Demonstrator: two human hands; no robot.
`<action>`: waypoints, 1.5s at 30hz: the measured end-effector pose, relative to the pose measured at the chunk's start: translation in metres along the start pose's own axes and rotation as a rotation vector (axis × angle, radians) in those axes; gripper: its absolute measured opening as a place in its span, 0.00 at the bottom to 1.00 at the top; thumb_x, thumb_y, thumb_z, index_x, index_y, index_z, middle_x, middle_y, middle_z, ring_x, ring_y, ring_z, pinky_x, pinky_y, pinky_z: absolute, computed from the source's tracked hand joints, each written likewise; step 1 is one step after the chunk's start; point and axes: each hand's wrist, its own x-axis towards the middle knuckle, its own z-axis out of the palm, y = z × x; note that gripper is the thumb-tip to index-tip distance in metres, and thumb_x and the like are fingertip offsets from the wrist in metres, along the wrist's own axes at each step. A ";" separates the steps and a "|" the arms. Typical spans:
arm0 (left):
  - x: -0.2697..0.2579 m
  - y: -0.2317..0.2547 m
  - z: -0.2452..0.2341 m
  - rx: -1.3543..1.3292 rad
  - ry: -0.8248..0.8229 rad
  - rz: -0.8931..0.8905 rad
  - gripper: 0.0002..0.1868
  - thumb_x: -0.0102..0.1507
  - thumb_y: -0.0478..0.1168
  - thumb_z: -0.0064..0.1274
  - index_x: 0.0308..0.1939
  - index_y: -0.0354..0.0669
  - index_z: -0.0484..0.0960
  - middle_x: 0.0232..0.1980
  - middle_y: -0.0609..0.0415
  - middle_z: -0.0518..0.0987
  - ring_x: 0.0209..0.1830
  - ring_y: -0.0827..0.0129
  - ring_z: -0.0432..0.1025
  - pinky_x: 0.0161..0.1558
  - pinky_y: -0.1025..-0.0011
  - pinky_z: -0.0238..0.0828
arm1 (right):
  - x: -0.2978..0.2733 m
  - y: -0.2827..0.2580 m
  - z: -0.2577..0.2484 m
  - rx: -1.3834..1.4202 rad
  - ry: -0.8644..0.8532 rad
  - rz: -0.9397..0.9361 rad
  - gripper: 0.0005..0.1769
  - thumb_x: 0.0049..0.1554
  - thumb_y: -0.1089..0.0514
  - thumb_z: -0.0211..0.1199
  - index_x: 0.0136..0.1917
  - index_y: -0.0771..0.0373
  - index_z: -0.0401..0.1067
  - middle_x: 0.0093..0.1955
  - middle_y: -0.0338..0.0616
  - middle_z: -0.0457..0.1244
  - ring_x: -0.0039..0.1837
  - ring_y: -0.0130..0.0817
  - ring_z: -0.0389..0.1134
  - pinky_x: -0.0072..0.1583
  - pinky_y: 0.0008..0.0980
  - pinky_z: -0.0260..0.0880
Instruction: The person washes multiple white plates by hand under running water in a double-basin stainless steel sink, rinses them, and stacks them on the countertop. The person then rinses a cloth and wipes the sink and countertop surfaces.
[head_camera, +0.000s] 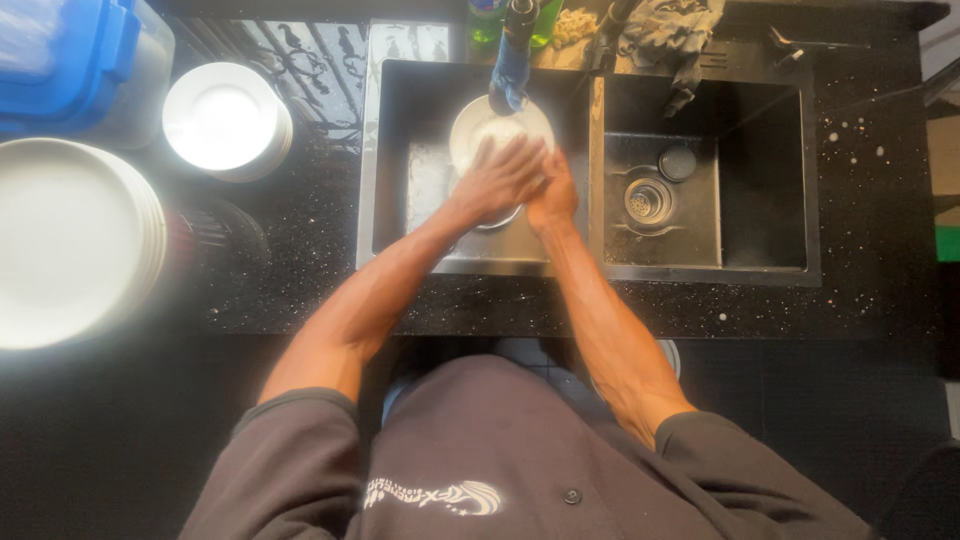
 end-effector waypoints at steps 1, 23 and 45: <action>-0.007 0.001 0.001 -0.003 -0.048 0.031 0.33 0.72 0.54 0.40 0.80 0.55 0.52 0.83 0.55 0.47 0.84 0.57 0.39 0.76 0.40 0.32 | 0.006 -0.008 -0.005 0.021 -0.006 -0.010 0.26 0.64 0.60 0.50 0.75 0.58 0.60 0.70 0.43 0.61 0.70 0.42 0.62 0.71 0.49 0.61; 0.013 -0.060 0.115 -2.195 0.818 -0.673 0.21 0.71 0.48 0.40 0.62 0.39 0.73 0.59 0.49 0.77 0.56 0.59 0.74 0.54 0.58 0.75 | -0.041 0.012 0.049 -1.717 -0.607 -0.890 0.23 0.69 0.56 0.48 0.76 0.56 0.64 0.79 0.46 0.54 0.81 0.48 0.48 0.79 0.52 0.41; 0.060 -0.032 0.047 -0.421 0.356 -0.863 0.27 0.72 0.58 0.32 0.71 0.54 0.68 0.78 0.52 0.63 0.79 0.51 0.51 0.73 0.41 0.44 | -0.043 0.002 0.017 -0.413 -0.104 -0.078 0.16 0.63 0.60 0.59 0.63 0.64 0.73 0.53 0.42 0.70 0.52 0.32 0.72 0.54 0.34 0.76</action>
